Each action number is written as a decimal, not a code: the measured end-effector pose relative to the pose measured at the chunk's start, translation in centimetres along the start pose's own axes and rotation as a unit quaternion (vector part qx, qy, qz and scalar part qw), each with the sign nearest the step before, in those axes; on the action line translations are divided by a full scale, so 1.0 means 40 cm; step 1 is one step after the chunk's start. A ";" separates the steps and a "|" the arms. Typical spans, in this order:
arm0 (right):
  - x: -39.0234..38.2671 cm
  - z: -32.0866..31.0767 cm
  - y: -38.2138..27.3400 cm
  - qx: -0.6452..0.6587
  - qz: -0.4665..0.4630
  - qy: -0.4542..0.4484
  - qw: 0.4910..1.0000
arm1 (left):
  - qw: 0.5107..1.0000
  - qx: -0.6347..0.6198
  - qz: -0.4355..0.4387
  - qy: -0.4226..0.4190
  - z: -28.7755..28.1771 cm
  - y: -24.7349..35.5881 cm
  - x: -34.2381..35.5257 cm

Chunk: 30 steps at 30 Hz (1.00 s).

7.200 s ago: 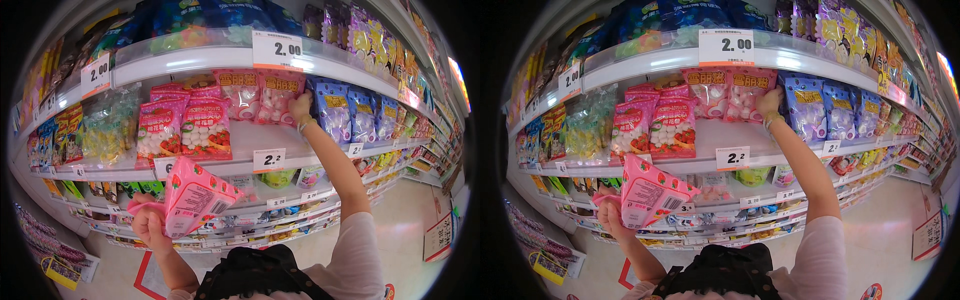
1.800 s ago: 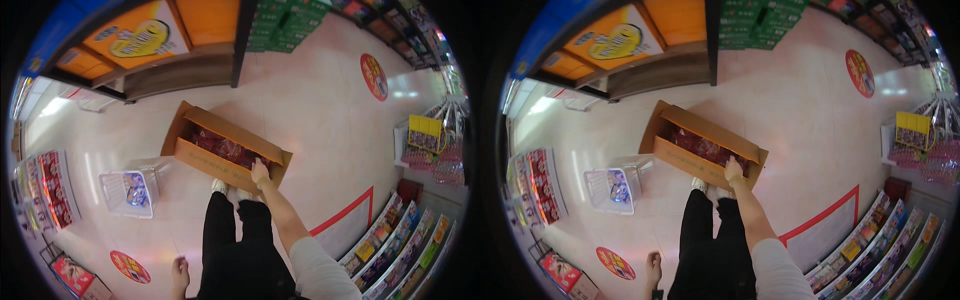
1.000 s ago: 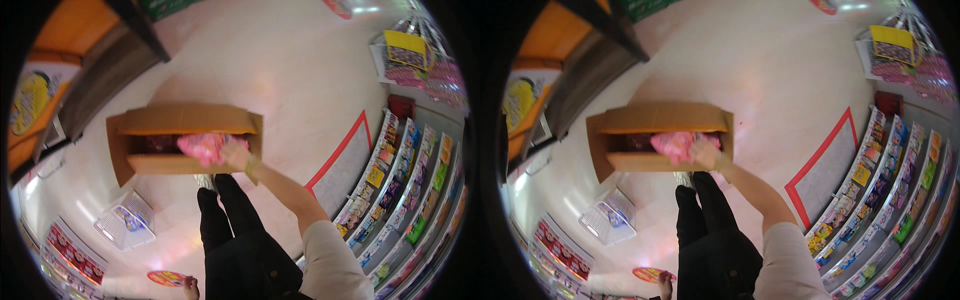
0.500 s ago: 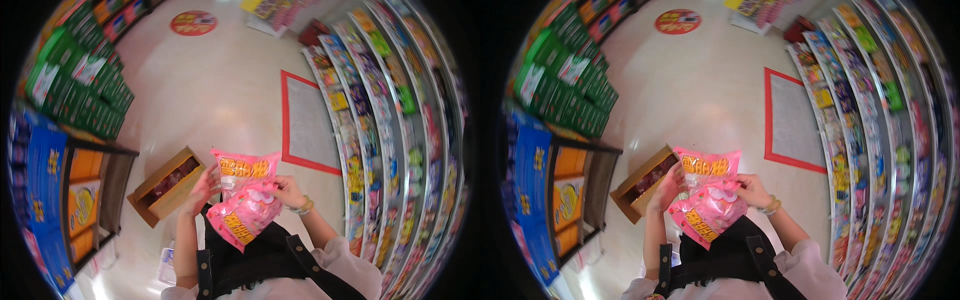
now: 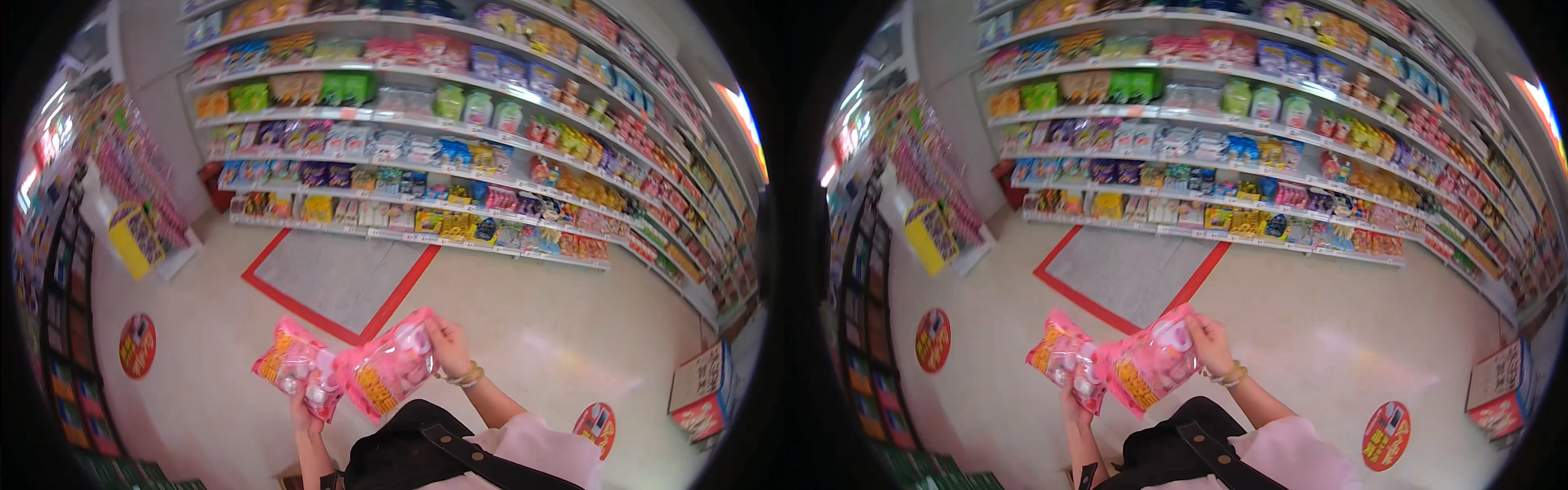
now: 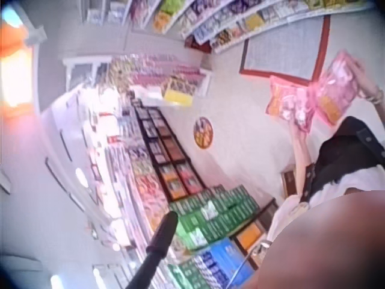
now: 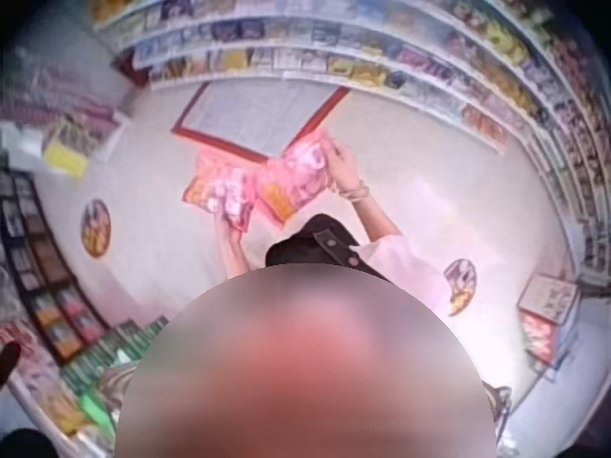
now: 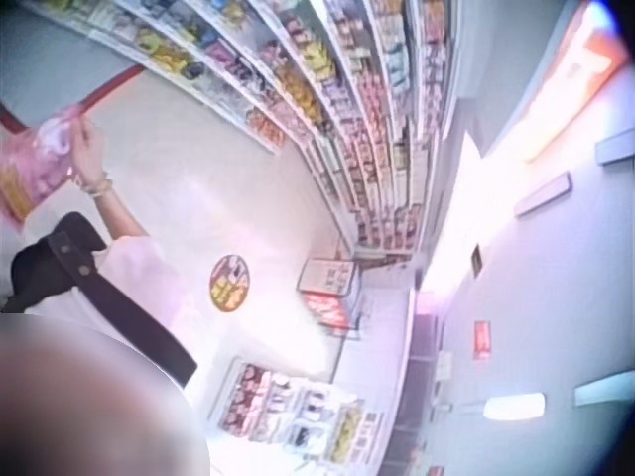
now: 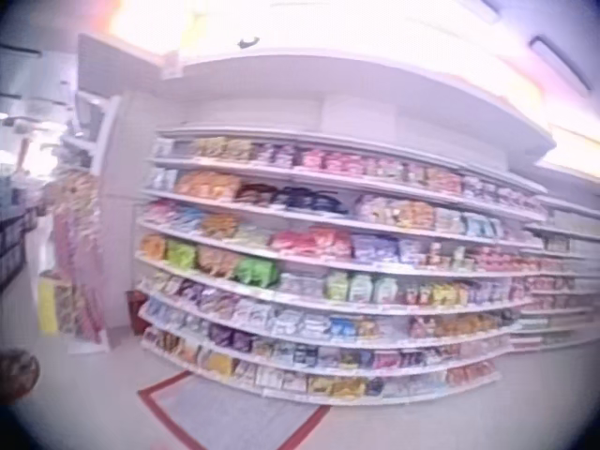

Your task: The person unpacks pink snack packages from a cardboard box on the floor and places them onto store shelves. They then return to the box, gather more packages, and walk through the store aisle carrying them.

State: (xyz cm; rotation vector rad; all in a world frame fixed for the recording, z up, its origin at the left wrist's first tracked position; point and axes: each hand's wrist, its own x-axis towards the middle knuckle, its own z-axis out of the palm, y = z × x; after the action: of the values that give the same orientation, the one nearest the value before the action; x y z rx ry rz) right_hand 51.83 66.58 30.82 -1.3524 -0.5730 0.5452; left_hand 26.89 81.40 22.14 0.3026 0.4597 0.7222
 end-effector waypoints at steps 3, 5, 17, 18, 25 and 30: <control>0.122 -0.114 -0.050 0.216 -0.059 0.126 0.966 | 0.982 0.004 -0.009 -0.190 0.078 -0.009 0.157; 0.199 -0.106 -0.101 0.241 -0.107 0.192 0.945 | 0.965 0.052 0.013 -0.258 0.177 -0.034 0.222; 0.689 -0.051 -0.021 0.154 -0.134 0.040 0.978 | 0.920 0.234 0.028 -0.314 0.593 -0.128 0.859; 0.764 -0.124 0.017 0.075 -0.147 0.003 0.986 | 0.906 0.267 0.032 -0.326 0.646 -0.130 0.907; 1.107 -0.377 -0.299 0.014 -0.174 -0.059 0.983 | 0.722 0.484 0.218 -0.443 1.006 -0.132 1.154; 1.301 -0.424 -0.592 -0.523 -0.316 -0.078 0.788 | 0.492 0.597 0.350 -0.528 1.174 -0.191 1.364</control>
State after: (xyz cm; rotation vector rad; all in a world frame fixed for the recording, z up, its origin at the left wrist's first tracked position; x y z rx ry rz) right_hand 102.72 85.30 55.60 -1.9940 -1.5402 -0.3145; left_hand 90.63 108.64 43.08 2.2548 -0.5381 0.7158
